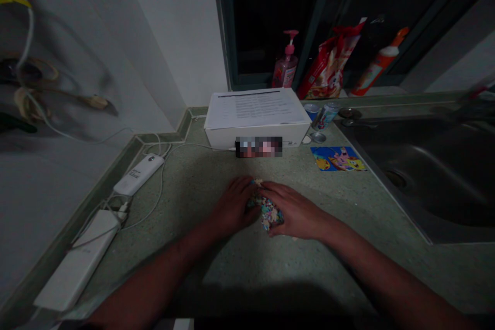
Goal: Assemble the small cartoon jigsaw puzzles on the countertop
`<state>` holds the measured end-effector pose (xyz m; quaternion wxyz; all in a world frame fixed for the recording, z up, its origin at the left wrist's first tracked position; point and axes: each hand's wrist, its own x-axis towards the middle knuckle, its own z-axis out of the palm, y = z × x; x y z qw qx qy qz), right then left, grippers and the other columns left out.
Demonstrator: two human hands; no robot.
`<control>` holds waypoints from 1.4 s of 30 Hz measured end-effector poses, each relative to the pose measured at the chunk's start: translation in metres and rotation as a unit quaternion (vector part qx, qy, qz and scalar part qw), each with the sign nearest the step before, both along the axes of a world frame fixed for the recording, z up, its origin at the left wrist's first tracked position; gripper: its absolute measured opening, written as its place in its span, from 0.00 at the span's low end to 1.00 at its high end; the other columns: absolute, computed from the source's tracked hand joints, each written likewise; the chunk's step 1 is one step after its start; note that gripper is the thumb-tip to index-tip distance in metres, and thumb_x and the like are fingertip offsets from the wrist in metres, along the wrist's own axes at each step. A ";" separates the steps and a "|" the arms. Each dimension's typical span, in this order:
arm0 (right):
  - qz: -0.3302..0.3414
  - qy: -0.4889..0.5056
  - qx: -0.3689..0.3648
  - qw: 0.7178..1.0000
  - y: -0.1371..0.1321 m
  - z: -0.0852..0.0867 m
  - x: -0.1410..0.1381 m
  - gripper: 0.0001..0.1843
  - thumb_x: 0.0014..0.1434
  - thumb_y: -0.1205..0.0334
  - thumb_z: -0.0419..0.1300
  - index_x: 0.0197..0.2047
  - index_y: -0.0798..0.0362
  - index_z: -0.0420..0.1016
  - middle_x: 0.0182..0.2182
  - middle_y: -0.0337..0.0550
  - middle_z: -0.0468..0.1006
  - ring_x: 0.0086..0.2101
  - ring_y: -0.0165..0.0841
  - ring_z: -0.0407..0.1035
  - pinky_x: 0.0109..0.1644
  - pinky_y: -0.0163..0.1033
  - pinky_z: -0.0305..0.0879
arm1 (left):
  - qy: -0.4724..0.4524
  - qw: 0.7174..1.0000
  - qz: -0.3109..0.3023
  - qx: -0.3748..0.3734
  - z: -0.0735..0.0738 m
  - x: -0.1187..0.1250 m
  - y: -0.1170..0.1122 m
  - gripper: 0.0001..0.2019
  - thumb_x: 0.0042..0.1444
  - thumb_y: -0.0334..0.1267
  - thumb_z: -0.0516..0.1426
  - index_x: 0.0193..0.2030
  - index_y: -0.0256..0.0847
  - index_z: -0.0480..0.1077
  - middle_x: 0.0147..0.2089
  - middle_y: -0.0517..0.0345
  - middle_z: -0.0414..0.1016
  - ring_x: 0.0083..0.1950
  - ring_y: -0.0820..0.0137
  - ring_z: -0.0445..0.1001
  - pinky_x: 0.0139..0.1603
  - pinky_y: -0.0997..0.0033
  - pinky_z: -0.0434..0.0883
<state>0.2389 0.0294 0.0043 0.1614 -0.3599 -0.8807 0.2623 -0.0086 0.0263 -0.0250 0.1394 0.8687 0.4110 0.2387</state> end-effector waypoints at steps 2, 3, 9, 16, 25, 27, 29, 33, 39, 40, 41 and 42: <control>-0.006 -0.016 0.014 1.000 -0.001 -0.001 -0.003 0.50 0.48 0.56 0.80 0.70 0.49 0.66 0.68 0.58 0.69 0.67 0.53 0.64 0.71 0.60 0.61 | -0.008 1.000 -0.027 -0.008 0.002 0.000 0.000 0.31 0.62 0.40 0.63 0.71 0.40 0.63 0.70 0.37 0.68 0.72 0.46 0.66 0.74 0.35 0.61; -0.009 -0.020 0.020 1.000 -0.001 -0.001 -0.004 0.45 0.50 0.58 0.79 0.69 0.49 0.68 0.67 0.57 0.71 0.66 0.52 0.66 0.70 0.60 0.63 | -0.016 0.999 -0.038 -0.011 0.003 0.000 0.000 0.33 0.61 0.39 0.63 0.72 0.41 0.62 0.70 0.39 0.69 0.71 0.48 0.66 0.74 0.36 0.61; -0.007 -0.019 0.059 0.998 0.004 -0.006 -0.004 0.23 0.63 0.68 0.68 0.61 0.51 0.75 0.57 0.52 0.79 0.59 0.46 0.72 0.64 0.56 0.71 | -0.057 0.996 -0.052 -0.055 0.002 -0.002 -0.001 0.33 0.60 0.36 0.64 0.71 0.45 0.61 0.68 0.44 0.71 0.68 0.52 0.70 0.70 0.43 0.67; -0.027 0.001 0.105 0.994 0.006 -0.016 -0.011 0.14 0.68 0.66 0.64 0.56 0.52 0.76 0.53 0.53 0.81 0.53 0.46 0.75 0.59 0.55 0.75 | -0.122 0.985 -0.058 -0.109 -0.003 -0.005 0.001 0.33 0.60 0.30 0.62 0.72 0.47 0.61 0.69 0.46 0.70 0.68 0.54 0.70 0.69 0.46 0.69; -0.035 0.025 0.114 0.993 0.007 -0.020 -0.013 0.11 0.67 0.70 0.62 0.52 0.52 0.77 0.48 0.52 0.81 0.50 0.44 0.76 0.56 0.52 0.76 | -0.158 0.978 -0.078 -0.112 -0.009 -0.003 0.002 0.29 0.64 0.28 0.59 0.71 0.47 0.62 0.69 0.45 0.69 0.68 0.55 0.71 0.70 0.47 0.70; -0.034 0.049 0.106 0.993 0.006 -0.021 -0.014 0.12 0.67 0.71 0.61 0.53 0.51 0.77 0.48 0.51 0.81 0.51 0.43 0.76 0.56 0.51 0.76 | -0.161 0.978 -0.073 -0.107 -0.010 -0.003 0.003 0.28 0.65 0.29 0.59 0.70 0.46 0.63 0.68 0.45 0.70 0.67 0.55 0.71 0.69 0.47 0.70; -0.031 0.073 0.095 0.992 0.006 -0.022 -0.015 0.12 0.68 0.70 0.61 0.53 0.51 0.77 0.48 0.50 0.81 0.51 0.42 0.76 0.56 0.51 0.76 | -0.161 0.979 -0.063 -0.103 -0.010 -0.002 0.003 0.27 0.66 0.29 0.59 0.70 0.46 0.63 0.67 0.45 0.71 0.67 0.55 0.72 0.68 0.48 0.71; -0.013 0.080 0.070 0.994 0.005 -0.016 -0.011 0.19 0.66 0.68 0.64 0.59 0.48 0.75 0.55 0.51 0.80 0.56 0.43 0.75 0.60 0.53 0.75 | -0.157 0.981 -0.051 -0.101 -0.009 -0.003 0.002 0.26 0.67 0.31 0.59 0.70 0.47 0.63 0.67 0.46 0.71 0.67 0.56 0.72 0.68 0.49 0.71; -0.004 0.023 0.011 1.000 0.007 0.013 0.017 0.38 0.54 0.64 0.75 0.66 0.41 0.71 0.64 0.48 0.74 0.64 0.46 0.69 0.68 0.55 0.68 | -0.075 0.994 -0.065 -0.053 0.005 -0.009 -0.001 0.31 0.65 0.48 0.64 0.71 0.46 0.61 0.69 0.42 0.69 0.68 0.50 0.70 0.69 0.42 0.69; -0.002 0.008 -0.001 1.000 0.007 0.017 0.022 0.41 0.52 0.64 0.77 0.67 0.41 0.71 0.65 0.47 0.73 0.64 0.47 0.68 0.69 0.55 0.66 | -0.062 0.994 -0.082 -0.043 0.008 -0.011 -0.001 0.33 0.64 0.50 0.64 0.72 0.46 0.61 0.70 0.42 0.69 0.69 0.49 0.69 0.70 0.40 0.68; -0.002 -0.010 -0.015 1.000 0.007 0.020 0.026 0.45 0.49 0.63 0.78 0.68 0.42 0.70 0.66 0.48 0.72 0.65 0.48 0.67 0.69 0.55 0.66 | -0.050 0.994 -0.094 -0.037 0.010 -0.012 -0.001 0.34 0.63 0.52 0.64 0.72 0.45 0.61 0.70 0.41 0.68 0.70 0.49 0.68 0.71 0.40 0.66; -0.002 -0.027 -0.027 0.999 0.006 0.021 0.029 0.47 0.46 0.62 0.80 0.68 0.43 0.70 0.67 0.49 0.71 0.65 0.50 0.67 0.69 0.54 0.66 | -0.038 0.994 -0.100 -0.034 0.012 -0.012 -0.001 0.35 0.62 0.53 0.65 0.71 0.44 0.61 0.71 0.40 0.68 0.71 0.48 0.67 0.71 0.39 0.65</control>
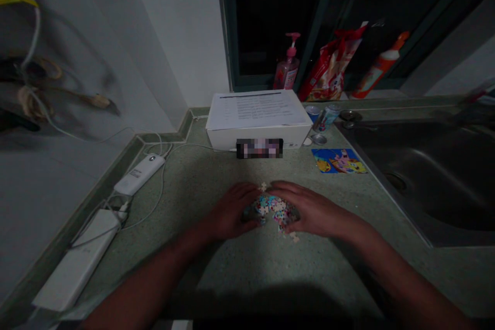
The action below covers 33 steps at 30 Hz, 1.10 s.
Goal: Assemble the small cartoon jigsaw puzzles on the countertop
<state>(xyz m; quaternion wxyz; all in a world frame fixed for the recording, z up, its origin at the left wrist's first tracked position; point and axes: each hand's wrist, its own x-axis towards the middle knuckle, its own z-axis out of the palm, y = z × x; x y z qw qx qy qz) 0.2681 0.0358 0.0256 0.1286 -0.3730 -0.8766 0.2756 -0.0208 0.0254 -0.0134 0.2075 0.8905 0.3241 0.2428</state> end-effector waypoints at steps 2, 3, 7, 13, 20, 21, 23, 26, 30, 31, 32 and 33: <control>-0.001 -0.025 -0.019 0.999 -0.001 0.000 0.003 0.50 0.42 0.61 0.82 0.68 0.44 0.70 0.67 0.50 0.71 0.65 0.52 0.67 0.68 0.54 0.67 | 0.018 1.000 0.000 0.002 0.001 0.000 0.000 0.35 0.61 0.54 0.65 0.71 0.44 0.62 0.71 0.40 0.68 0.72 0.48 0.66 0.72 0.39 0.64; 0.000 -0.030 -0.025 0.999 -0.002 0.000 0.004 0.51 0.41 0.60 0.82 0.67 0.45 0.71 0.66 0.49 0.71 0.64 0.52 0.67 0.68 0.53 0.67 | 0.022 1.000 0.002 0.001 0.001 0.000 0.000 0.35 0.61 0.53 0.66 0.70 0.44 0.63 0.71 0.41 0.69 0.71 0.49 0.67 0.72 0.40 0.64; 0.011 -0.024 -0.025 0.999 -0.002 -0.002 -0.002 0.46 0.46 0.64 0.80 0.66 0.44 0.71 0.64 0.47 0.73 0.63 0.48 0.68 0.68 0.51 0.66 | 0.018 1.000 0.007 -0.005 -0.004 0.001 0.000 0.32 0.63 0.48 0.65 0.70 0.45 0.63 0.68 0.43 0.72 0.69 0.52 0.69 0.70 0.43 0.67; 0.005 -0.013 0.008 1.000 0.001 -0.004 -0.014 0.28 0.59 0.70 0.71 0.61 0.44 0.75 0.56 0.45 0.79 0.58 0.42 0.73 0.63 0.49 0.70 | 0.011 1.000 0.017 -0.005 -0.012 0.004 0.002 0.25 0.64 0.42 0.64 0.67 0.44 0.68 0.64 0.45 0.76 0.64 0.53 0.73 0.67 0.46 0.69; -0.005 0.037 0.056 0.998 0.002 -0.018 -0.020 0.21 0.63 0.69 0.67 0.59 0.44 0.77 0.52 0.45 0.81 0.54 0.41 0.76 0.59 0.49 0.74 | -0.024 0.999 0.012 -0.028 -0.015 0.005 0.004 0.24 0.65 0.37 0.62 0.67 0.46 0.67 0.64 0.47 0.75 0.63 0.55 0.73 0.64 0.48 0.71; -0.007 0.040 0.059 0.997 0.002 -0.019 -0.020 0.21 0.64 0.68 0.67 0.59 0.44 0.77 0.52 0.45 0.81 0.54 0.41 0.76 0.59 0.48 0.74 | -0.027 0.999 0.013 -0.030 -0.015 0.005 0.004 0.23 0.65 0.37 0.62 0.67 0.46 0.67 0.64 0.47 0.75 0.63 0.55 0.73 0.64 0.48 0.71; -0.010 0.038 0.060 0.997 0.001 -0.019 -0.021 0.21 0.64 0.68 0.67 0.59 0.45 0.77 0.52 0.46 0.81 0.54 0.41 0.76 0.59 0.48 0.75 | -0.032 0.999 0.015 -0.032 -0.016 0.005 0.004 0.24 0.65 0.36 0.62 0.67 0.46 0.68 0.64 0.47 0.75 0.64 0.55 0.73 0.64 0.48 0.72; -0.012 0.027 0.062 0.998 0.000 -0.020 -0.023 0.19 0.66 0.66 0.67 0.59 0.47 0.77 0.52 0.48 0.81 0.54 0.42 0.76 0.59 0.50 0.75 | -0.034 0.999 0.021 -0.035 -0.017 0.006 0.004 0.24 0.65 0.34 0.61 0.67 0.46 0.68 0.65 0.46 0.74 0.64 0.54 0.73 0.64 0.47 0.72; -0.015 0.027 0.084 0.996 0.000 -0.024 -0.025 0.20 0.65 0.66 0.68 0.60 0.47 0.76 0.55 0.49 0.80 0.56 0.43 0.75 0.61 0.53 0.74 | -0.038 0.998 0.036 -0.039 -0.017 0.007 0.003 0.25 0.64 0.30 0.59 0.68 0.46 0.67 0.66 0.46 0.74 0.64 0.55 0.74 0.65 0.47 0.73; -0.018 0.030 0.091 0.995 0.000 -0.025 -0.025 0.22 0.64 0.65 0.69 0.61 0.47 0.75 0.57 0.50 0.79 0.58 0.44 0.74 0.62 0.54 0.73 | -0.040 0.998 0.035 -0.045 -0.017 0.007 0.003 0.26 0.64 0.30 0.59 0.68 0.46 0.66 0.66 0.46 0.73 0.65 0.55 0.74 0.65 0.47 0.73; -0.022 0.031 0.095 0.995 -0.001 -0.026 -0.026 0.25 0.63 0.64 0.70 0.62 0.48 0.74 0.59 0.51 0.78 0.59 0.45 0.73 0.64 0.55 0.71 | -0.045 0.997 0.032 -0.054 -0.016 0.007 0.004 0.27 0.63 0.30 0.60 0.69 0.46 0.65 0.66 0.46 0.73 0.65 0.54 0.73 0.65 0.47 0.72; -0.026 0.031 0.098 0.994 -0.001 -0.027 -0.028 0.27 0.62 0.63 0.71 0.63 0.48 0.73 0.60 0.53 0.77 0.60 0.47 0.72 0.64 0.57 0.70 | -0.055 0.996 0.029 -0.065 -0.015 0.006 0.004 0.28 0.63 0.31 0.61 0.70 0.46 0.64 0.67 0.45 0.72 0.65 0.54 0.73 0.66 0.47 0.72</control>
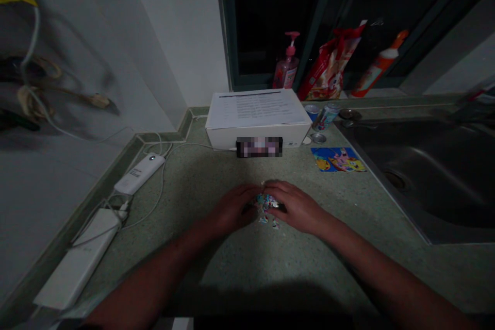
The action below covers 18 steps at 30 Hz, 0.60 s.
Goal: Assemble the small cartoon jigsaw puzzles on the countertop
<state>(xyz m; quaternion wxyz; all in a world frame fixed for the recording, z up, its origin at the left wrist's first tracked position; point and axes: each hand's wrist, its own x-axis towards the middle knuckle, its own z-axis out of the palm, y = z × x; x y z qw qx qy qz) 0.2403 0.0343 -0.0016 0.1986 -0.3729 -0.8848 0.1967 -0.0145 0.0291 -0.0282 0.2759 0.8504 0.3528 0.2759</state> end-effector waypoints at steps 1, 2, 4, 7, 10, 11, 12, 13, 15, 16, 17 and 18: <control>-0.003 -0.001 0.001 1.000 -0.001 -0.001 -0.002 0.29 0.61 0.63 0.71 0.64 0.49 0.72 0.61 0.54 0.76 0.61 0.48 0.71 0.65 0.58 0.70 | -0.014 1.000 -0.004 -0.012 0.001 -0.001 0.000 0.29 0.63 0.33 0.61 0.70 0.46 0.63 0.67 0.45 0.72 0.66 0.54 0.73 0.66 0.47 0.72; -0.005 -0.004 0.000 1.000 -0.002 -0.002 -0.005 0.30 0.60 0.62 0.72 0.64 0.49 0.72 0.62 0.54 0.76 0.61 0.49 0.71 0.65 0.59 0.69 | -0.031 0.999 -0.007 -0.024 0.002 -0.002 0.000 0.30 0.63 0.35 0.62 0.71 0.46 0.62 0.68 0.44 0.71 0.66 0.54 0.73 0.66 0.47 0.72; -0.008 -0.007 0.000 1.000 -0.004 -0.004 -0.011 0.30 0.59 0.62 0.72 0.63 0.51 0.72 0.61 0.55 0.76 0.60 0.50 0.71 0.64 0.61 0.69 | -0.062 0.997 -0.013 -0.043 0.003 -0.004 0.001 0.31 0.64 0.39 0.63 0.71 0.46 0.61 0.67 0.43 0.71 0.66 0.52 0.73 0.67 0.46 0.72; -0.022 -0.006 0.005 1.000 -0.007 -0.007 -0.020 0.29 0.60 0.63 0.71 0.63 0.52 0.71 0.60 0.56 0.77 0.59 0.51 0.71 0.64 0.61 0.69 | -0.089 0.993 -0.005 -0.073 0.005 -0.006 0.000 0.31 0.65 0.45 0.64 0.71 0.45 0.62 0.66 0.42 0.72 0.65 0.52 0.74 0.65 0.46 0.73; -0.026 -0.004 0.014 1.000 -0.008 -0.008 -0.026 0.27 0.62 0.67 0.67 0.63 0.53 0.70 0.58 0.56 0.78 0.58 0.49 0.72 0.62 0.61 0.70 | -0.071 0.994 0.042 -0.074 0.008 -0.009 -0.001 0.29 0.65 0.45 0.63 0.71 0.45 0.63 0.66 0.42 0.72 0.65 0.53 0.74 0.66 0.46 0.73; -0.023 -0.003 0.017 1.000 -0.007 -0.009 -0.026 0.25 0.63 0.68 0.66 0.62 0.53 0.72 0.57 0.56 0.79 0.57 0.49 0.73 0.62 0.60 0.71 | -0.051 0.995 0.054 -0.059 0.010 -0.011 -0.001 0.29 0.65 0.44 0.63 0.70 0.45 0.64 0.66 0.43 0.72 0.65 0.53 0.73 0.66 0.46 0.72; -0.021 -0.001 0.022 1.000 -0.007 -0.010 -0.027 0.22 0.64 0.68 0.65 0.61 0.53 0.73 0.55 0.55 0.79 0.56 0.48 0.73 0.61 0.60 0.72 | -0.026 0.997 0.059 -0.037 0.013 -0.014 -0.001 0.28 0.65 0.43 0.63 0.70 0.46 0.65 0.66 0.44 0.73 0.65 0.52 0.73 0.66 0.45 0.71; -0.020 0.002 0.028 0.999 -0.006 -0.011 -0.026 0.20 0.65 0.69 0.63 0.59 0.53 0.74 0.54 0.55 0.80 0.55 0.47 0.74 0.61 0.59 0.72 | 0.001 0.999 0.047 -0.015 0.017 -0.017 -0.001 0.26 0.64 0.42 0.63 0.68 0.47 0.67 0.65 0.45 0.74 0.64 0.52 0.73 0.66 0.45 0.71; -0.023 0.009 0.042 0.999 -0.004 -0.014 -0.025 0.16 0.67 0.69 0.61 0.57 0.52 0.76 0.53 0.54 0.80 0.54 0.46 0.74 0.60 0.58 0.73 | 0.045 0.999 0.025 0.019 0.025 -0.024 0.001 0.21 0.65 0.41 0.62 0.65 0.48 0.71 0.60 0.49 0.78 0.60 0.54 0.76 0.64 0.46 0.71; -0.025 0.014 0.049 0.998 -0.003 -0.015 -0.025 0.16 0.68 0.70 0.60 0.57 0.52 0.77 0.52 0.53 0.81 0.54 0.46 0.74 0.59 0.57 0.74 | 0.062 0.997 0.021 0.029 0.030 -0.028 0.002 0.19 0.65 0.40 0.62 0.63 0.48 0.72 0.57 0.50 0.79 0.58 0.55 0.76 0.62 0.46 0.72; -0.027 0.020 0.055 0.998 -0.002 -0.017 -0.024 0.15 0.68 0.70 0.59 0.56 0.52 0.77 0.51 0.53 0.81 0.53 0.45 0.75 0.59 0.56 0.75 | 0.080 0.996 0.022 0.032 0.034 -0.031 0.003 0.19 0.65 0.38 0.62 0.62 0.47 0.73 0.57 0.50 0.79 0.58 0.55 0.76 0.62 0.47 0.72; -0.028 0.027 0.061 0.997 0.000 -0.018 -0.023 0.15 0.69 0.71 0.58 0.55 0.52 0.78 0.50 0.52 0.81 0.52 0.44 0.75 0.58 0.55 0.75 | 0.093 0.995 0.022 0.033 0.037 -0.035 0.004 0.20 0.63 0.37 0.62 0.62 0.47 0.73 0.58 0.49 0.79 0.58 0.55 0.76 0.61 0.48 0.72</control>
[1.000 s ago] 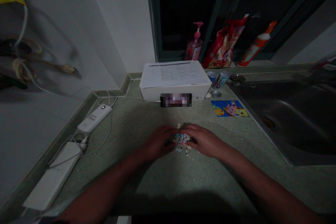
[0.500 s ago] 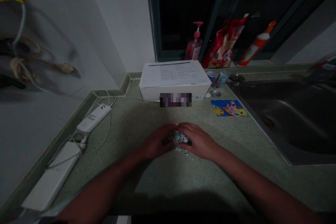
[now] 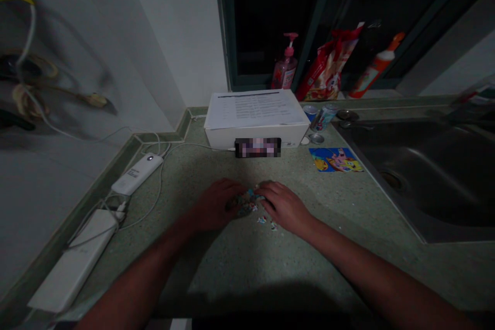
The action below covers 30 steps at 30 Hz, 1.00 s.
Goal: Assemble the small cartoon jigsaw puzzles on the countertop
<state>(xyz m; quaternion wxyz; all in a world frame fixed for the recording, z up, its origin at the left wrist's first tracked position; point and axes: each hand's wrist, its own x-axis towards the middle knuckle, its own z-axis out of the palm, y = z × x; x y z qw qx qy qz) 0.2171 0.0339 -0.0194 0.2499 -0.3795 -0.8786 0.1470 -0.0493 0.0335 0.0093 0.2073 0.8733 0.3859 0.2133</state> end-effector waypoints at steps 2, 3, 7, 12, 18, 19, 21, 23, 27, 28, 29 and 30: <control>-0.001 0.019 0.006 1.000 0.002 0.000 0.002 0.14 0.69 0.71 0.57 0.54 0.51 0.79 0.48 0.50 0.82 0.50 0.43 0.76 0.56 0.53 0.77 | 0.024 1.000 -0.018 -0.010 0.005 -0.005 0.002 0.21 0.61 0.39 0.65 0.62 0.47 0.74 0.57 0.50 0.79 0.58 0.54 0.75 0.61 0.48 0.73; -0.001 0.029 0.005 1.000 0.002 0.001 0.003 0.14 0.70 0.71 0.57 0.54 0.51 0.79 0.48 0.50 0.83 0.50 0.42 0.77 0.55 0.52 0.77 | 0.028 0.999 -0.032 -0.020 0.006 -0.006 0.003 0.21 0.61 0.40 0.65 0.61 0.48 0.74 0.57 0.51 0.80 0.58 0.55 0.76 0.61 0.49 0.73; 0.002 0.065 -0.006 0.998 0.001 0.010 0.007 0.15 0.71 0.68 0.57 0.56 0.47 0.78 0.49 0.47 0.83 0.51 0.41 0.78 0.56 0.52 0.77 | -0.007 0.997 -0.062 -0.050 0.003 -0.005 0.003 0.15 0.65 0.39 0.62 0.58 0.49 0.76 0.56 0.53 0.81 0.56 0.59 0.77 0.59 0.54 0.75; 0.015 0.060 -0.027 0.998 -0.007 0.017 0.007 0.20 0.70 0.62 0.60 0.64 0.46 0.73 0.59 0.52 0.78 0.59 0.44 0.74 0.62 0.56 0.74 | -0.050 0.998 0.004 -0.041 -0.018 0.012 -0.003 0.12 0.66 0.38 0.61 0.55 0.45 0.77 0.55 0.49 0.80 0.56 0.58 0.78 0.59 0.54 0.75; 0.017 -0.020 -0.036 0.999 -0.024 0.007 0.005 0.35 0.64 0.58 0.69 0.70 0.52 0.65 0.68 0.61 0.69 0.67 0.52 0.64 0.69 0.63 0.67 | -0.096 0.995 0.011 -0.018 -0.036 0.026 -0.010 0.11 0.67 0.33 0.58 0.54 0.44 0.78 0.53 0.49 0.80 0.55 0.60 0.78 0.59 0.56 0.75; 0.024 -0.030 -0.032 0.999 -0.026 0.006 0.007 0.37 0.63 0.57 0.70 0.71 0.53 0.64 0.69 0.62 0.67 0.69 0.53 0.62 0.70 0.63 0.65 | -0.103 0.994 0.008 -0.020 -0.034 0.025 -0.010 0.11 0.67 0.33 0.59 0.54 0.44 0.78 0.53 0.49 0.80 0.55 0.60 0.78 0.58 0.56 0.75; 0.036 -0.042 -0.021 0.998 -0.030 0.004 0.013 0.38 0.63 0.56 0.70 0.72 0.53 0.63 0.71 0.62 0.65 0.70 0.53 0.60 0.71 0.64 0.63 | -0.104 0.994 0.010 -0.026 -0.030 0.021 -0.011 0.12 0.65 0.36 0.62 0.55 0.44 0.77 0.51 0.50 0.81 0.52 0.60 0.79 0.56 0.57 0.76; 0.046 -0.045 -0.012 0.998 -0.032 0.004 0.019 0.36 0.65 0.58 0.68 0.72 0.51 0.64 0.70 0.60 0.67 0.69 0.52 0.61 0.71 0.64 0.63 | -0.079 0.996 0.009 -0.027 -0.024 0.019 -0.012 0.12 0.65 0.39 0.63 0.54 0.44 0.77 0.48 0.51 0.81 0.50 0.60 0.79 0.53 0.58 0.76; 0.058 -0.026 0.013 0.998 -0.027 0.006 0.029 0.24 0.68 0.63 0.64 0.66 0.46 0.71 0.65 0.53 0.74 0.65 0.48 0.68 0.70 0.63 0.66 | -0.048 0.998 -0.038 0.002 -0.011 0.024 -0.016 0.09 0.68 0.37 0.60 0.52 0.46 0.78 0.49 0.52 0.83 0.49 0.60 0.79 0.53 0.56 0.74; 0.053 -0.023 0.018 0.998 -0.026 0.007 0.032 0.22 0.69 0.63 0.63 0.65 0.46 0.71 0.64 0.52 0.75 0.65 0.47 0.69 0.69 0.62 0.67 | -0.046 0.998 -0.046 0.007 -0.007 0.025 -0.017 0.08 0.68 0.36 0.60 0.51 0.46 0.78 0.49 0.52 0.83 0.49 0.60 0.79 0.54 0.55 0.74; 0.042 -0.021 0.021 0.999 -0.025 0.007 0.034 0.21 0.70 0.63 0.62 0.65 0.45 0.72 0.64 0.52 0.75 0.65 0.47 0.69 0.69 0.62 0.67 | -0.048 0.998 -0.049 0.011 -0.003 0.025 -0.017 0.08 0.69 0.37 0.60 0.51 0.46 0.79 0.49 0.52 0.83 0.50 0.60 0.79 0.55 0.54 0.74; 0.026 -0.021 0.022 0.999 -0.025 0.007 0.038 0.22 0.70 0.63 0.62 0.65 0.45 0.71 0.65 0.52 0.74 0.65 0.47 0.68 0.68 0.62 0.68 | -0.047 0.998 -0.051 0.011 0.000 0.024 -0.018 0.08 0.69 0.37 0.60 0.51 0.46 0.79 0.50 0.53 0.83 0.51 0.60 0.79 0.56 0.54 0.74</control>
